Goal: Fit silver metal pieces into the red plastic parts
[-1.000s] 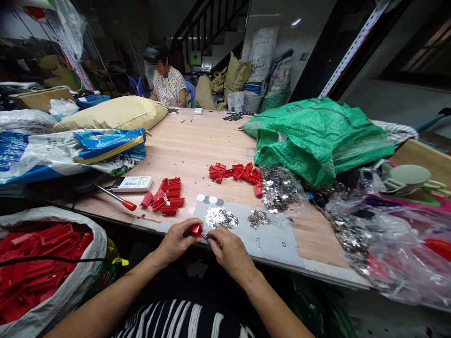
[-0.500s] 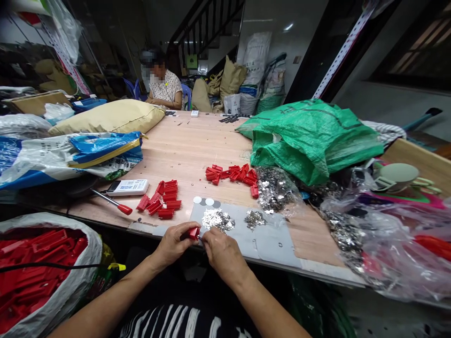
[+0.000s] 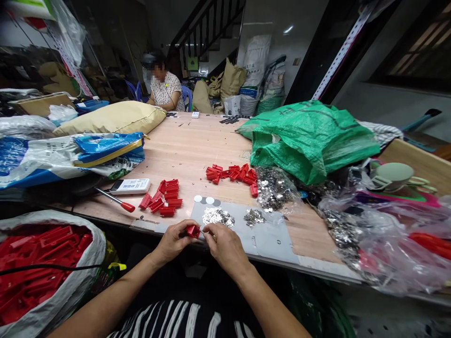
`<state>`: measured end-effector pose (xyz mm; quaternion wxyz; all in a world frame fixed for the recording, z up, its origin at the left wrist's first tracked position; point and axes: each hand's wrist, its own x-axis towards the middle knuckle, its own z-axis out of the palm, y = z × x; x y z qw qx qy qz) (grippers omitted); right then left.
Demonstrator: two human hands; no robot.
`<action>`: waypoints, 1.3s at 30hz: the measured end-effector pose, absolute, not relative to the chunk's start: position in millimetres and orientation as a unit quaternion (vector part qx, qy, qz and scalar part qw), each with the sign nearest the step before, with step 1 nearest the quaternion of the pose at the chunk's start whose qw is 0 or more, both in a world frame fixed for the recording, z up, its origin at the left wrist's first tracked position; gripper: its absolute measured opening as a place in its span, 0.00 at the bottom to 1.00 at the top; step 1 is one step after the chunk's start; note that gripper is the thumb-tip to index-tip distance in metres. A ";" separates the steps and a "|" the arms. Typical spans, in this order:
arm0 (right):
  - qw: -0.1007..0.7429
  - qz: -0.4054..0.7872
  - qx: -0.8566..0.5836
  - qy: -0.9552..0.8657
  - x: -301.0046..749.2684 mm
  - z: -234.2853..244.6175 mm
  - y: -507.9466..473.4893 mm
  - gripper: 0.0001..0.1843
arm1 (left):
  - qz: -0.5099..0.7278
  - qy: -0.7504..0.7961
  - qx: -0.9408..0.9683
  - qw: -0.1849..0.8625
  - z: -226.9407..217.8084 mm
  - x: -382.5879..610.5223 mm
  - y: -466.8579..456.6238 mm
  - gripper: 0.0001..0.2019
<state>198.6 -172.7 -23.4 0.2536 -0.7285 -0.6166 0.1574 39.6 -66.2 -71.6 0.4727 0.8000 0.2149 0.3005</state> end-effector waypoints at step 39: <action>0.187 0.156 -0.728 -0.641 190.5 -30.3 -174.0 0.07 | 0.285 0.185 0.819 0.462 -72.1 38.0 -63.9 0.16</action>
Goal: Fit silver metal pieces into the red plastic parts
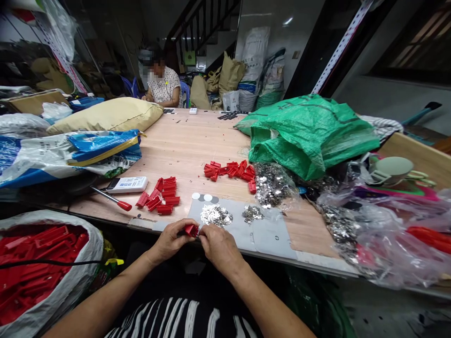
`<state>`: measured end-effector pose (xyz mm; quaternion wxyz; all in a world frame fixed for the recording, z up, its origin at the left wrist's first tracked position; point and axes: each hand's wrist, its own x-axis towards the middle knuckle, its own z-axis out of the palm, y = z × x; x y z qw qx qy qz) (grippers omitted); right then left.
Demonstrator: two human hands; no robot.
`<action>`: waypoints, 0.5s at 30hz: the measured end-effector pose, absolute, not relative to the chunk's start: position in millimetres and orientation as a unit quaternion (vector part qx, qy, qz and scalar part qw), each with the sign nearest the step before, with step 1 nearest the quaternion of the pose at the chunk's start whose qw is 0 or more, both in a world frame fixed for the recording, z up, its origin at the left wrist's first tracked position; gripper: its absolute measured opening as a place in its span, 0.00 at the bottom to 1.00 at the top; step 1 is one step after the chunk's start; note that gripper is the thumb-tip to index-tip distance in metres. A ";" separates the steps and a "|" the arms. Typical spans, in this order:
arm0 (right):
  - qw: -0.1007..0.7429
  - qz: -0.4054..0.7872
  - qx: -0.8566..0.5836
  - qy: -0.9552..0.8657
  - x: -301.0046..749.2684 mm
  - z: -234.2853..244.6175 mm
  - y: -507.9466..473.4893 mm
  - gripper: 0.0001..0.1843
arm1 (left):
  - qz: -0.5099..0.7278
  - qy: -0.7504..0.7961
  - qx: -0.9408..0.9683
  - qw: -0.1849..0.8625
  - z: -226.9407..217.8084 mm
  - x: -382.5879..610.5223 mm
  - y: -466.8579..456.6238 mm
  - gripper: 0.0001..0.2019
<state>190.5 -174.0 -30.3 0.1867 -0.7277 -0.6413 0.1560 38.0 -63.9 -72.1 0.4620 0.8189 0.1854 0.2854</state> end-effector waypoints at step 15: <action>0.149 0.144 -0.730 -0.651 180.8 -30.3 -165.3 0.10 | 0.308 0.209 0.780 0.503 -72.8 42.2 -68.7 0.21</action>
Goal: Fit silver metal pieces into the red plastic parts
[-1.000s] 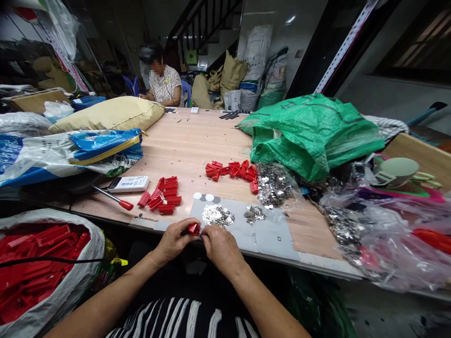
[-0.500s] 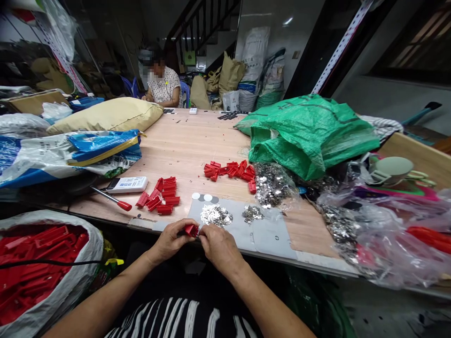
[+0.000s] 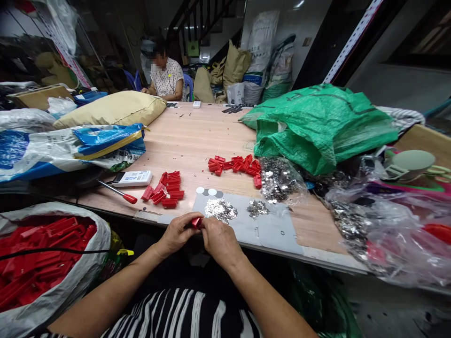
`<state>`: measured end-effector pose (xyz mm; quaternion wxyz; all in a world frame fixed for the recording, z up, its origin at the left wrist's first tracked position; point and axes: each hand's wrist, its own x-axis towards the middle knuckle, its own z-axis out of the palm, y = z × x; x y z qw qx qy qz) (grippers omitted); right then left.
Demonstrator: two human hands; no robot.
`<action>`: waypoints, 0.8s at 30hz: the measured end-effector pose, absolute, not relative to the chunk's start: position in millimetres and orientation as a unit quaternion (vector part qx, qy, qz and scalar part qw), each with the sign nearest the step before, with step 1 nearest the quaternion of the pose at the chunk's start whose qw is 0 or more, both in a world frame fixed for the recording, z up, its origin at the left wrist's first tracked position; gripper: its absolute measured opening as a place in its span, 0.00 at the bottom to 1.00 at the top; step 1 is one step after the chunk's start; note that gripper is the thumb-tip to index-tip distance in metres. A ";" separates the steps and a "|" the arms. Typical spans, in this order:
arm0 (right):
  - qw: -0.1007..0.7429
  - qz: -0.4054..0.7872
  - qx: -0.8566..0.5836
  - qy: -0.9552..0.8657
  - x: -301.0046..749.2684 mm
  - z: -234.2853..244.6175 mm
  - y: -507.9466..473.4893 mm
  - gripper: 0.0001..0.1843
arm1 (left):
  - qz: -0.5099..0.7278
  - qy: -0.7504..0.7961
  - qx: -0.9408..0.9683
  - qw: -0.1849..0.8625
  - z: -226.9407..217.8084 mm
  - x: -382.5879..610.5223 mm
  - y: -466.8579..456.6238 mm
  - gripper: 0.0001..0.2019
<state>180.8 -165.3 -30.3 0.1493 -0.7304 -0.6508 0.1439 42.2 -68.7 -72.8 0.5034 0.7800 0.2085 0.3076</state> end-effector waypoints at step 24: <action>0.317 0.243 -0.652 -0.644 169.4 -11.4 -175.1 0.20 | 0.304 0.257 0.151 0.905 -32.3 26.6 -95.7 0.03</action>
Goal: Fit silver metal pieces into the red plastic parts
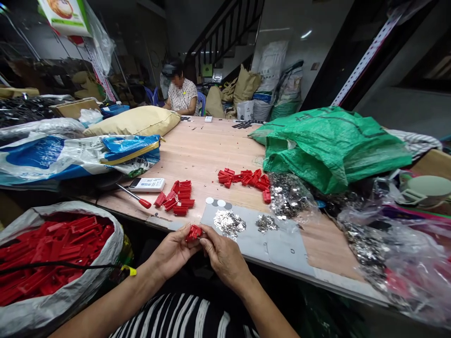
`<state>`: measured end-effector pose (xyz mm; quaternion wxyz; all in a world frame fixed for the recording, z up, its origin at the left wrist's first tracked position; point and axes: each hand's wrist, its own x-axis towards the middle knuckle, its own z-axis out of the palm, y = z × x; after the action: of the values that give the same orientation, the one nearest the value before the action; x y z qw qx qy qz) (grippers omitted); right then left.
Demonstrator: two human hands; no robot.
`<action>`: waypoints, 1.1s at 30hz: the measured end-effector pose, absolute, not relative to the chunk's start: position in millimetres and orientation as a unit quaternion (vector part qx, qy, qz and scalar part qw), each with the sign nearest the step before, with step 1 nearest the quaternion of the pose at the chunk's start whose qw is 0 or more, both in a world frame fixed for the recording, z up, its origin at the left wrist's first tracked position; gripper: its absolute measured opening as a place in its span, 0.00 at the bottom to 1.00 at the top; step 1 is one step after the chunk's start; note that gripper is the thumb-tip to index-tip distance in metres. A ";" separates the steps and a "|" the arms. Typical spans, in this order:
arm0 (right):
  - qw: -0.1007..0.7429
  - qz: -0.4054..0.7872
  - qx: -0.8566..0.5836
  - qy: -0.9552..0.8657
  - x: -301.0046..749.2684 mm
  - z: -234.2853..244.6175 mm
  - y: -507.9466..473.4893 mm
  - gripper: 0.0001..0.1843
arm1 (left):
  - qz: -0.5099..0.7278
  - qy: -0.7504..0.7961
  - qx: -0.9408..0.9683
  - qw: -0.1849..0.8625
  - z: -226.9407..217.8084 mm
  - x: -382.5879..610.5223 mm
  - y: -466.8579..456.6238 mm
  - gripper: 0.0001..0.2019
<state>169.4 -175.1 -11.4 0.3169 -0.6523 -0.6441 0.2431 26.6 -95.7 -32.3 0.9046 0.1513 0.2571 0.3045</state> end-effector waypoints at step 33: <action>0.307 0.116 -0.693 -0.642 163.1 -31.0 -167.2 0.16 | 0.350 0.289 0.116 0.883 -35.0 38.5 -110.4 0.06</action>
<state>163.1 -167.2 -31.0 0.3070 -0.6925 -0.6424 0.1164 38.5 -110.4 -35.0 0.8834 0.1164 0.2889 0.3502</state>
